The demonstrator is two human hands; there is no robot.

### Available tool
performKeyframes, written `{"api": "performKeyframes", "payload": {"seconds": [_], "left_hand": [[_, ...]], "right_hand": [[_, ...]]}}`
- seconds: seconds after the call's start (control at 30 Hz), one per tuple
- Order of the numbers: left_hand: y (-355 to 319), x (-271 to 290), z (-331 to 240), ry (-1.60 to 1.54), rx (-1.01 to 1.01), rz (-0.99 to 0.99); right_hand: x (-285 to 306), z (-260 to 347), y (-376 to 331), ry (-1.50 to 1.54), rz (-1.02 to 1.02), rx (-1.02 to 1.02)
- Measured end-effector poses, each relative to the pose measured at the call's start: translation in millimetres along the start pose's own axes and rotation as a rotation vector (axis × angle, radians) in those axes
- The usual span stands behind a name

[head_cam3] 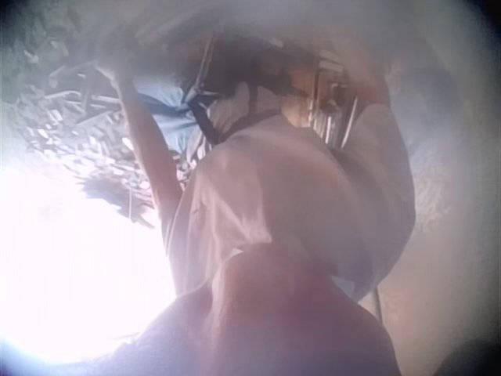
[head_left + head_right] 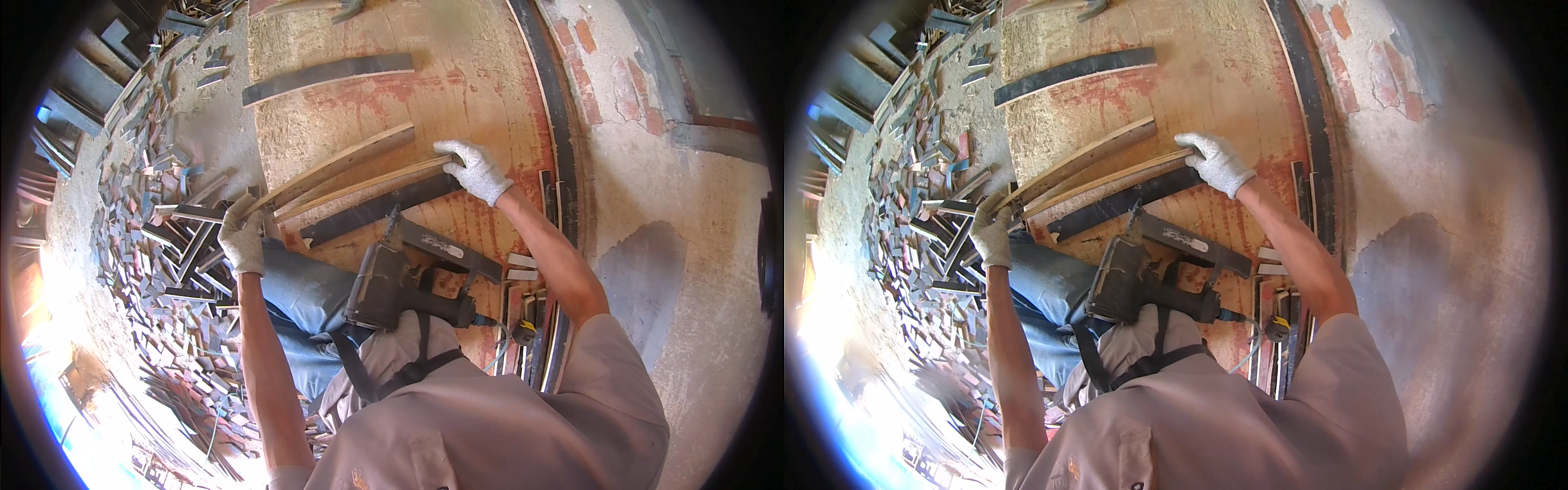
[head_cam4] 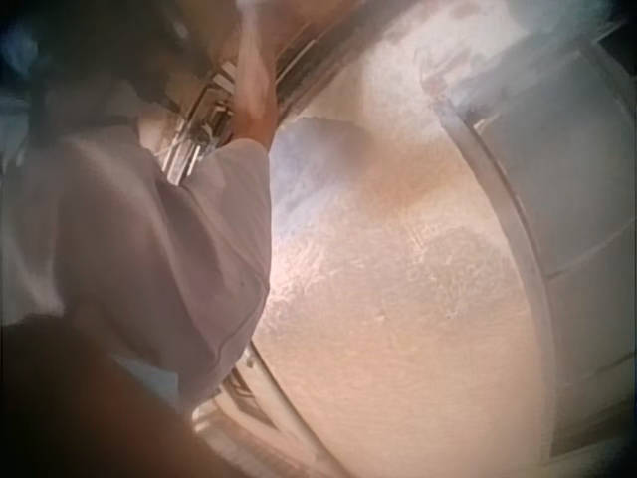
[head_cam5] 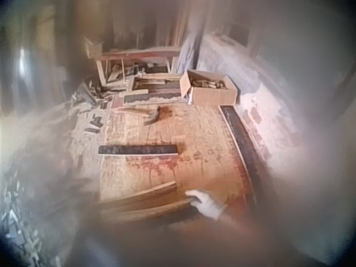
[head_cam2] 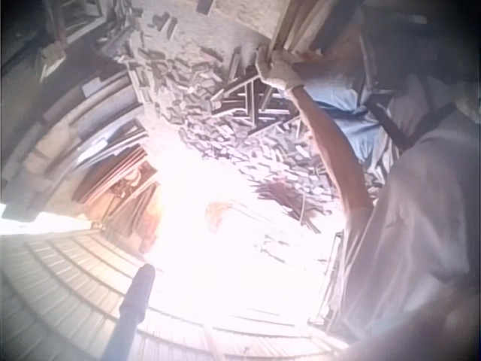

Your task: The person sits on the floor and uses a nail gun to fasten thin wooden strips together into small rectangular frames. They repeatedly pick up pieces, align them, and drive nails to secure the joints, then place the finished frames aside.

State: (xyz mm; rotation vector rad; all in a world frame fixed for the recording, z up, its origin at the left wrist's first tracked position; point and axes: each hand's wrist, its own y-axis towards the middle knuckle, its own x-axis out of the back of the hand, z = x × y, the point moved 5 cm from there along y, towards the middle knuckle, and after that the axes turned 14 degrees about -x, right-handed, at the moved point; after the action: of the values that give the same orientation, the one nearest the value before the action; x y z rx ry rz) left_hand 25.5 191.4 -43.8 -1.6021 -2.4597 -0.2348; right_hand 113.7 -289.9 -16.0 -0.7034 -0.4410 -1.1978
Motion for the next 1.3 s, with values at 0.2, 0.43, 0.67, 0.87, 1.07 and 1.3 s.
{"api": "performKeyframes", "payload": {"seconds": [0.2,0.43,0.67,0.87,1.07,1.3], "left_hand": [[-8,-2,-7,-0.044,0.000,-0.048],[-4,5,-3,-0.026,-0.044,-0.068],[-3,-2,-9,-0.063,-0.009,-0.074],[-8,-8,-8,-0.138,0.065,-0.092],[-5,-1,-2,-0.114,0.033,-0.075],[-3,1,-9,-0.077,0.031,-0.079]], "right_hand": [[-2,1,-4,0.084,0.037,-0.139],[8,38,-5,-0.297,-0.125,0.068],[9,18,14,-0.328,-0.033,-0.516],[-6,-3,-5,-0.068,0.138,-0.497],[-9,28,-13,-0.342,0.126,-0.095],[-6,26,-18,-0.047,-0.100,-0.035]]}}
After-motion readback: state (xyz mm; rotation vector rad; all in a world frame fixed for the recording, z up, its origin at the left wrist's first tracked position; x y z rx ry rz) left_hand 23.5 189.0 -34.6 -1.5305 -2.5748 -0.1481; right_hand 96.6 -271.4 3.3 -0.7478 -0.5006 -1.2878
